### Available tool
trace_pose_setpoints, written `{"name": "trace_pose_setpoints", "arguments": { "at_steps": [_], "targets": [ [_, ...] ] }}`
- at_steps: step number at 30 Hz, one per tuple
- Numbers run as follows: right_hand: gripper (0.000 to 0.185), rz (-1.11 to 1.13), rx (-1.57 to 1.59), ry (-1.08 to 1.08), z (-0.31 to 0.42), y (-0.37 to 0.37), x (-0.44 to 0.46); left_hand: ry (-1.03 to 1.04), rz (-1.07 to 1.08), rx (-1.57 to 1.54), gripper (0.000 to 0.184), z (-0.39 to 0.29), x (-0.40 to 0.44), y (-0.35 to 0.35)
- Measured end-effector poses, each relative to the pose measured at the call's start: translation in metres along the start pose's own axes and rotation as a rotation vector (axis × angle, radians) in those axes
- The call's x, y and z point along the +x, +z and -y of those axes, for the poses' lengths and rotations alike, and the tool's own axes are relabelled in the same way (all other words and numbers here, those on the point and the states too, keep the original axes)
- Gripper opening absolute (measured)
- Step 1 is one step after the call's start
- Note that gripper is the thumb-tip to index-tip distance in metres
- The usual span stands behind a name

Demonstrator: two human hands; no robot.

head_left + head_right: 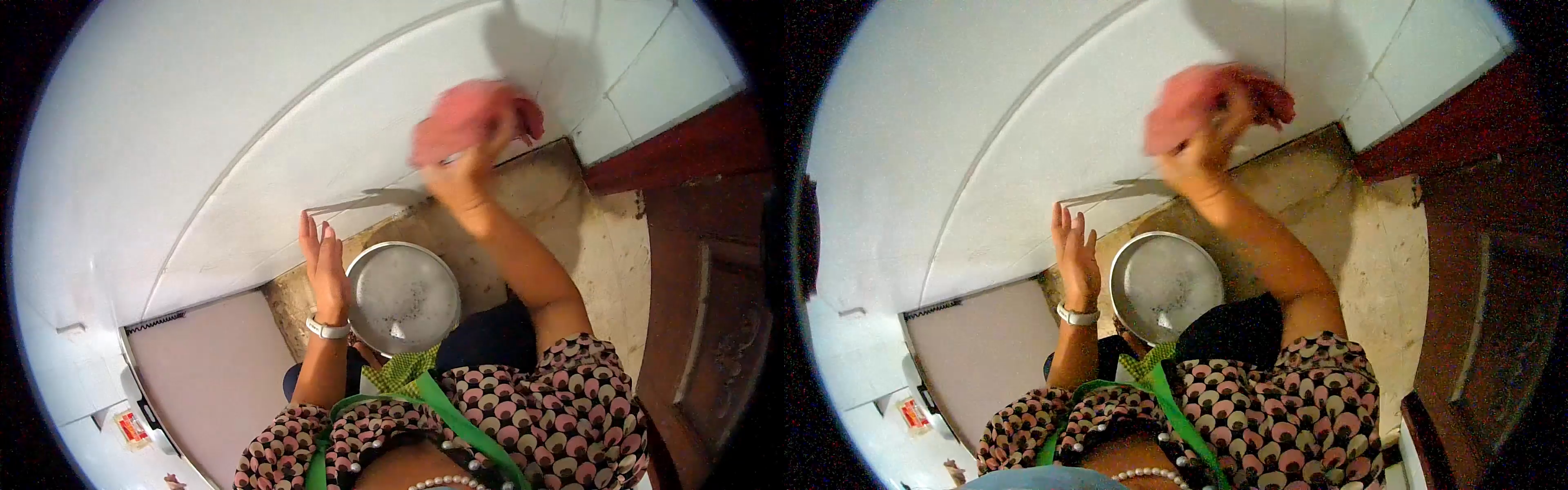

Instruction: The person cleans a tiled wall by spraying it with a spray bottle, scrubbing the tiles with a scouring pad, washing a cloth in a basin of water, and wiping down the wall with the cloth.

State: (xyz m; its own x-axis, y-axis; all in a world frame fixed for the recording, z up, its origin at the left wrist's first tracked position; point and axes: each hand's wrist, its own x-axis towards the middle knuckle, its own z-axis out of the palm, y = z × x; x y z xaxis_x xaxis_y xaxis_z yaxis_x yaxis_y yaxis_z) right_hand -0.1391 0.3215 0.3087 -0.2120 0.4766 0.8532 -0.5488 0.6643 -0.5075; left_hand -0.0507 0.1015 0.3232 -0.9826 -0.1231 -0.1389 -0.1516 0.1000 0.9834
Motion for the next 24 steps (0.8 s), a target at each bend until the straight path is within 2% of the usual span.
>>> {"name": "trace_pose_setpoints", "arguments": {
  "at_steps": [1, 3, 4, 6, 9, 10, 11, 12, 14, 18, 20, 22, 23, 24],
  "targets": [
    [0.045, 0.237, -0.001, 0.098, 0.005, -0.002, -0.022, -0.022, -0.011, -0.087, 0.068, 0.004, 0.000, -0.001],
    [0.029, 0.463, 0.204, -0.099, 0.035, 0.012, -0.031, -0.087, -0.070, -0.217, 0.060, 0.014, 0.007, -0.002],
    [0.030, 0.581, 0.118, -0.218, 0.053, 0.015, -0.037, -0.092, -0.052, -0.204, 0.060, 0.018, 0.011, -0.005],
    [0.025, 0.501, 0.019, -0.497, 0.057, 0.028, -0.045, -0.092, 0.127, -0.430, 0.054, 0.017, 0.011, -0.016],
    [0.028, 0.517, -0.023, -0.541, 0.040, 0.008, -0.028, -0.234, 0.114, -0.598, 0.051, -0.003, 0.007, -0.009],
    [0.027, 0.526, -0.140, -0.504, 0.028, -0.010, -0.022, -0.286, 0.088, -0.652, 0.051, -0.002, 0.007, -0.014],
    [0.027, 0.395, -0.159, -0.400, 0.011, -0.024, -0.013, -0.265, 0.069, -0.630, 0.053, -0.005, 0.002, -0.012],
    [0.030, 0.464, -0.045, -0.259, -0.022, -0.032, -0.026, -0.241, 0.095, -0.586, 0.058, -0.001, 0.003, -0.015],
    [0.034, 0.183, -0.184, -0.107, -0.063, -0.064, 0.000, -0.209, 0.140, -0.466, 0.064, 0.000, -0.003, -0.014],
    [0.034, -0.043, -0.433, 0.314, -0.184, -0.119, 0.005, -0.268, 0.192, -0.297, 0.067, 0.024, -0.011, -0.016],
    [0.026, -0.116, -0.217, 0.440, -0.214, -0.136, 0.023, -0.316, 0.249, -0.306, 0.068, 0.027, -0.014, -0.015],
    [0.022, -0.139, -0.094, 0.513, -0.223, -0.150, 0.029, -0.333, 0.202, -0.313, 0.068, 0.019, -0.014, -0.009],
    [0.025, -0.322, 0.240, 0.798, -0.222, -0.154, 0.032, -0.294, 0.209, -0.375, 0.066, 0.014, -0.014, -0.006],
    [0.023, -0.465, 0.365, 1.019, -0.220, -0.151, 0.032, -0.252, 0.214, -0.439, 0.064, 0.012, -0.013, -0.005]
  ]
}}
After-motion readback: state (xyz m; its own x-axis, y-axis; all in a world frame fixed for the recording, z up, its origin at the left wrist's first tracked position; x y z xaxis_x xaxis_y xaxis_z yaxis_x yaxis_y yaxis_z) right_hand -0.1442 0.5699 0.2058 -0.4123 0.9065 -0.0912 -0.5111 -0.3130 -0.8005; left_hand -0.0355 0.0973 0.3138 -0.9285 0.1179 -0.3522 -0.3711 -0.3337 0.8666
